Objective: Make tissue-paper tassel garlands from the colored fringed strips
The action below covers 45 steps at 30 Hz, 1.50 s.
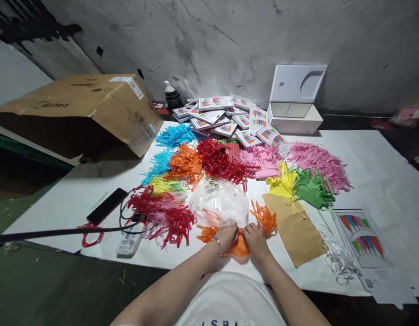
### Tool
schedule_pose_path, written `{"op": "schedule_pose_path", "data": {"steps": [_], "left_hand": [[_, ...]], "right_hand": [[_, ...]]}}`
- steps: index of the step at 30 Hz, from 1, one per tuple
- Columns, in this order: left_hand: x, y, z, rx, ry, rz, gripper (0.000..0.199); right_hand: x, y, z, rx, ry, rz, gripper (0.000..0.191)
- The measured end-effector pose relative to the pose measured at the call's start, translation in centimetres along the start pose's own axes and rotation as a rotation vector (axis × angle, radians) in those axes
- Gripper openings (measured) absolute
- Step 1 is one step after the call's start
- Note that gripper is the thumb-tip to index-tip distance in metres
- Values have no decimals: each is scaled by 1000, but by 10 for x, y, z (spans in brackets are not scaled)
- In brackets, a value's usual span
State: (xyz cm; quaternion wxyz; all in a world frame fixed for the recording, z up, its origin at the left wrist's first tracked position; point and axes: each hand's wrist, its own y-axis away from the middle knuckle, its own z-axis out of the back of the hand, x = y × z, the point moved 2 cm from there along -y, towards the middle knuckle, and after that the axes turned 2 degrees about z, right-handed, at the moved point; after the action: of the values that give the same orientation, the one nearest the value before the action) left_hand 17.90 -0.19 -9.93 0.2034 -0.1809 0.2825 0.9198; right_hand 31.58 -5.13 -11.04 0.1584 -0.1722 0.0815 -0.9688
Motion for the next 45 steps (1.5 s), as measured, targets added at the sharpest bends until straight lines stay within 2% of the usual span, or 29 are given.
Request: {"op": "schedule_pose_path", "data": {"steps": [1,4,6,8,11,15,18,19,21,23,24,25,26,27,29,31,33,36,39,43,45], "left_hand": [[0,3,-2,-11,-4,-52,17],[-1,17,-15,-93,-86,-364,14],[-2,25,-26,-166,-143,-514,13],[0,28,-33,-235,-163,-528,14],[1,30,-34,-299,-162,-502,14],[-1,28,-27,-248,-108,-468,14],[-6,33,-11,-156,22,-432,13],[-9,38,-2,-130,93,-424,12],[-14,53,23,-143,278,-402,16],[-17,71,56,-303,503,-325,23],[-17,79,72,-410,613,-277,24],[-17,85,86,-466,692,-231,26],[-15,89,97,-469,766,-182,26],[-12,91,105,-416,857,-132,25],[-2,90,111,-232,1066,-13,23],[13,90,110,-65,1286,95,27],[28,92,107,17,1441,149,33],[46,99,107,73,1546,152,35],[55,101,112,-9,1591,169,37],[61,91,115,-343,1612,213,38],[63,86,112,-432,1560,211,34]], "right_hand": [[0,0,-1,-13,-12,1,21],[2,0,-2,-78,-57,-28,20],[-1,0,1,-151,-83,-91,20],[-11,0,7,-260,-95,-200,21],[-43,4,28,-494,-94,-418,28],[-97,15,81,-841,-82,-664,47],[-112,20,123,-984,-69,-720,47],[-107,18,133,-960,-64,-663,41],[-82,6,145,-718,-80,-316,27],[-41,-10,145,-402,-116,126,21],[-19,-18,142,-289,-127,285,25],[2,-27,138,-223,-131,395,29],[22,-36,135,-182,-138,459,32],[39,-45,132,-164,-148,496,33],[65,-62,127,-155,-181,508,34],[82,-75,123,-161,-237,476,34],[92,-85,120,-176,-307,444,31],[103,-92,111,-188,-410,398,26],[114,-98,94,-153,-574,217,22],[128,-106,67,-66,-917,-206,24],[132,-107,58,-37,-1024,-326,24]]}}
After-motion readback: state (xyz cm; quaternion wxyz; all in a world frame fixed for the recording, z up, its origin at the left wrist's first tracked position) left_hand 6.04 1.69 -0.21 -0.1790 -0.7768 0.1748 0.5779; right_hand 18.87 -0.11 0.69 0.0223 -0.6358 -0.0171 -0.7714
